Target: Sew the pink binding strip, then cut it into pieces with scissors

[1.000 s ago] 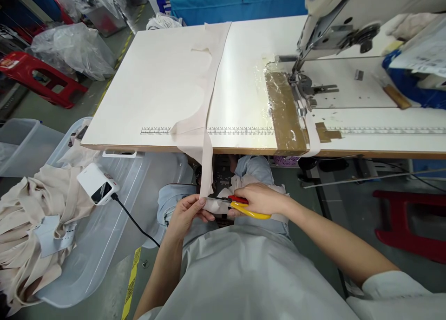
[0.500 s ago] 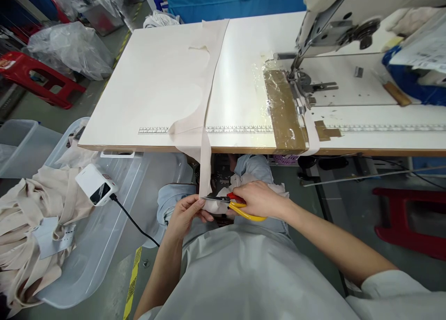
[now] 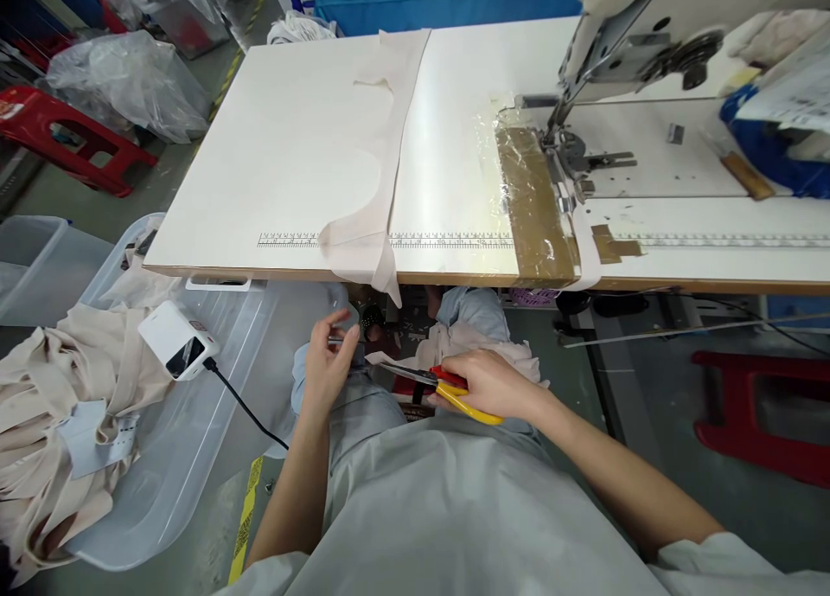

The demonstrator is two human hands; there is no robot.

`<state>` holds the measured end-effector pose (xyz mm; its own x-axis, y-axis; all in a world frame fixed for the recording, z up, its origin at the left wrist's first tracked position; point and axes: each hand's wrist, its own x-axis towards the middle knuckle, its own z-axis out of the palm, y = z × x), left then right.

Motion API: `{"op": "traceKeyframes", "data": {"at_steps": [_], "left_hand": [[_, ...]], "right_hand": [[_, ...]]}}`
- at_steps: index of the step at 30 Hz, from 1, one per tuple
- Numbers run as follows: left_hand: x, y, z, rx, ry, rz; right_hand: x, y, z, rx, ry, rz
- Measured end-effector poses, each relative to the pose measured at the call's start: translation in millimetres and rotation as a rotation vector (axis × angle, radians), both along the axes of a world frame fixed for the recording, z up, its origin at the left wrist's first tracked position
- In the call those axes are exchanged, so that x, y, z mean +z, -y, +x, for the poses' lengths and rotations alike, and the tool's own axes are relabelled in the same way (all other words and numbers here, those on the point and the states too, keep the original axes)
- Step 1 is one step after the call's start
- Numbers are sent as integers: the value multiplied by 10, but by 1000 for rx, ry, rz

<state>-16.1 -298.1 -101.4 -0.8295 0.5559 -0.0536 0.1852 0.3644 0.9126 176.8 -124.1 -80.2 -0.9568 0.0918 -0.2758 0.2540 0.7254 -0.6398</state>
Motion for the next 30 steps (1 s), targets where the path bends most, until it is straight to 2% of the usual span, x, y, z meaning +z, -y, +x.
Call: {"op": "traceKeyframes", "data": {"at_steps": [2,3,6,8,10,12,14,16,17,20,22,24,27,28,30], "left_hand": [[-15,-169,-65,-22,-155,34],[-28,-244,-77,-65,-166,56],[-127,-321,-64,-144,7,76],[-267,-204,-58,-64,181,9],[-449,30,-73,103,296,-93],[-611,313,-79,221,335,-173],[-681,560,-25,268,350,-209],[-616,704,105,258,381,-209],[-533,726,189,207,425,-174],[-173,621,421,-99,637,54],[57,468,495,-266,704,122],[208,316,499,-295,587,82],[281,171,452,-237,278,62],[280,151,441,-224,229,73],[268,144,440,-229,297,83]], "right_hand": [[7,30,53,-42,-18,-47],[13,41,75,-59,-29,-62],[33,24,140,-113,-60,-73],[39,-32,203,-153,-67,-71],[28,-111,279,-194,-69,-82],[-3,-187,351,-236,-68,-107],[-48,-236,391,-276,-56,-137],[-88,-240,383,-297,-44,-162],[-99,-226,361,-297,-43,-174],[-83,-140,241,-253,-35,-213],[-39,-75,149,-203,-18,-249],[7,-34,73,-144,6,-278],[47,-42,8,-53,72,-301],[51,-59,-5,-24,96,-307],[54,-103,-27,27,132,-331]]}}
